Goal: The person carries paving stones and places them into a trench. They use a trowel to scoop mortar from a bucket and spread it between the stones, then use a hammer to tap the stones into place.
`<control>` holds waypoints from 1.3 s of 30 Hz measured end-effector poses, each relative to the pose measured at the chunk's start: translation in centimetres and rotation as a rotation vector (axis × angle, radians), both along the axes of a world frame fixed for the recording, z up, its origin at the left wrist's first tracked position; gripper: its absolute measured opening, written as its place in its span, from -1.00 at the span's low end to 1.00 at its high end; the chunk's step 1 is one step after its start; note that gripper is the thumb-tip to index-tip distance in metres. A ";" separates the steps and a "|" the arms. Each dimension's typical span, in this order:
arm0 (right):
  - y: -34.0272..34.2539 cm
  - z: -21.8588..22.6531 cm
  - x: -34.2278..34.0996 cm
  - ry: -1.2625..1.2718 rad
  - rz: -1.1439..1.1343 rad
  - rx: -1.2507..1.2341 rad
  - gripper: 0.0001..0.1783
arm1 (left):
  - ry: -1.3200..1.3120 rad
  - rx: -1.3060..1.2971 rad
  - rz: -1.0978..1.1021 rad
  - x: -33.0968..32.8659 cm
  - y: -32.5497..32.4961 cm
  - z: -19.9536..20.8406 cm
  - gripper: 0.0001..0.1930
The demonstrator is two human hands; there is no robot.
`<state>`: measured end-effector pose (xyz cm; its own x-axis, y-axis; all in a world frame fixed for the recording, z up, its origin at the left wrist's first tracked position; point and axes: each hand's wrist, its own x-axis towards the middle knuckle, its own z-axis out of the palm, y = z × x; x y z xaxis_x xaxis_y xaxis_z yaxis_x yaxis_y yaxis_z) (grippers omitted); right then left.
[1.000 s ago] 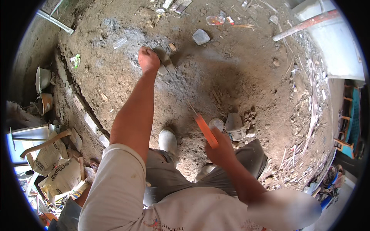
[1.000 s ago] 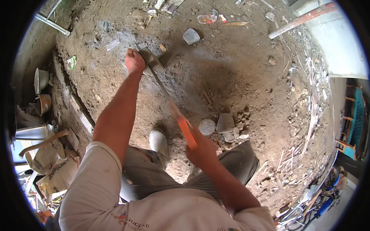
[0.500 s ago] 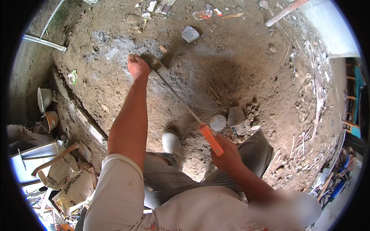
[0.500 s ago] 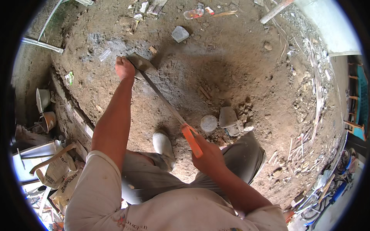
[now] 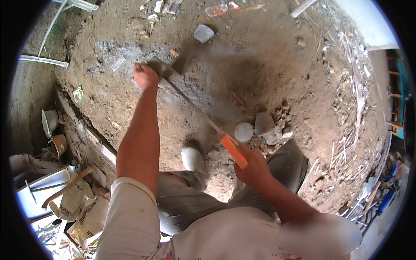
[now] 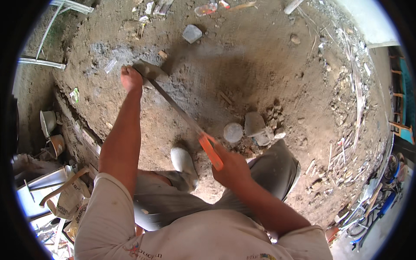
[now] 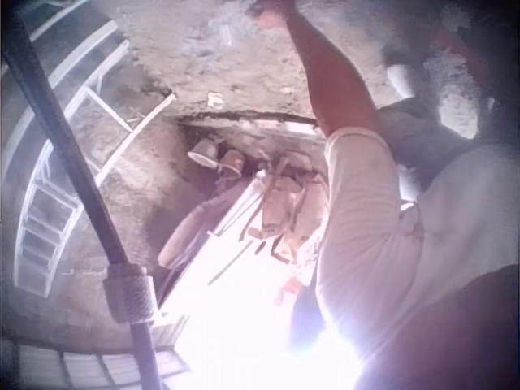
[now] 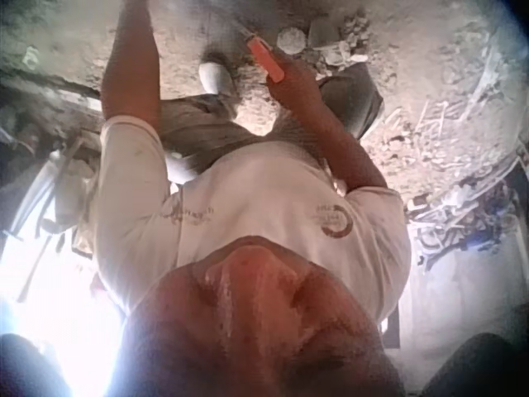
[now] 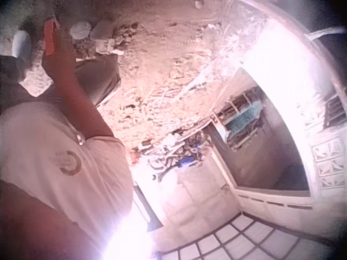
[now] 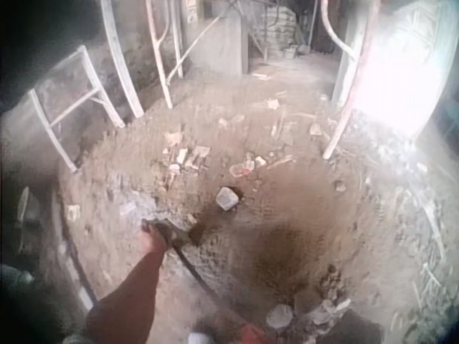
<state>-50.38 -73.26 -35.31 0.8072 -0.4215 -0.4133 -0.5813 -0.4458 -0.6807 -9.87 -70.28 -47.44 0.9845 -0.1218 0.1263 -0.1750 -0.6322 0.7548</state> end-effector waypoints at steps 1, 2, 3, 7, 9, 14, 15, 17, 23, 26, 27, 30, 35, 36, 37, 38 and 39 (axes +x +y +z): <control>-0.3 -0.2 1.8 -0.081 -0.043 -0.004 -0.39 | -0.003 0.001 -0.002 0.3 -0.1 0.1 -0.70; -1.0 -0.6 4.8 -0.159 -0.089 -0.015 -0.42 | -0.002 -0.004 -0.008 0.3 -0.5 0.0 -0.69; -1.6 -2.3 7.1 -0.166 -0.100 -0.023 -0.43 | 0.002 -0.022 -0.014 -0.2 -1.3 -0.4 -0.70; -1.3 -3.3 10.2 -0.052 -0.129 0.081 -0.50 | -0.012 -0.053 0.006 -0.1 -0.3 -0.9 -0.72; 0.2 -0.8 5.1 -0.250 -0.131 0.014 -0.54 | -0.024 -0.072 0.019 0.9 -0.2 -0.6 -0.73; -1.2 0.5 2.3 -0.019 -0.104 0.077 -0.50 | -0.048 -0.053 -0.009 0.3 -0.4 0.0 -0.75; -1.6 -1.2 4.7 -0.097 -0.117 0.016 -0.52 | -0.012 -0.060 -0.010 -0.2 -1.1 -0.2 -0.75; -3.3 -2.4 10.1 -0.128 -0.111 -0.008 -0.54 | -0.053 0.008 -0.017 0.3 -1.9 -0.9 -0.73; 0.5 -0.2 2.2 -0.099 -0.072 0.013 -0.50 | -0.004 -0.016 -0.005 1.5 0.3 -1.3 -0.72; -0.4 -0.3 0.6 0.070 -0.025 0.042 -0.49 | -0.043 0.025 -0.005 0.2 -0.4 -0.1 -0.73; -0.6 -1.5 2.2 -0.004 -0.067 0.041 -0.49 | -0.014 0.029 0.002 0.0 -0.7 0.2 -0.73; -1.9 -3.4 10.0 -0.290 -0.047 -0.148 -0.49 | 0.000 0.018 -0.010 0.1 -1.9 -0.1 -0.72; 0.0 -0.6 4.9 0.024 -0.139 0.107 -0.57 | 0.017 0.020 0.021 2.0 0.3 -1.2 -0.71; 0.1 1.0 1.6 -0.020 -0.075 0.017 -0.57 | 0.027 0.016 0.013 1.5 0.1 -1.1 -0.71; -0.1 1.9 -0.3 -0.072 -0.005 -0.062 -0.56 | 0.029 0.022 0.009 1.0 0.0 -0.8 -0.71; -0.2 1.3 -0.2 -0.053 -0.038 -0.037 -0.56 | 0.018 0.023 0.013 0.7 -0.2 -0.5 -0.71; -0.6 0.4 0.5 -0.035 -0.069 -0.012 -0.56 | 0.007 0.024 0.019 0.4 -0.3 -0.1 -0.71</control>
<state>-49.86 -73.83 -34.88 0.7900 -0.4809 -0.3802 -0.5868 -0.4138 -0.6960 -9.50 -70.60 -47.59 0.9875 -0.1057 0.1170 -0.1577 -0.6533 0.7405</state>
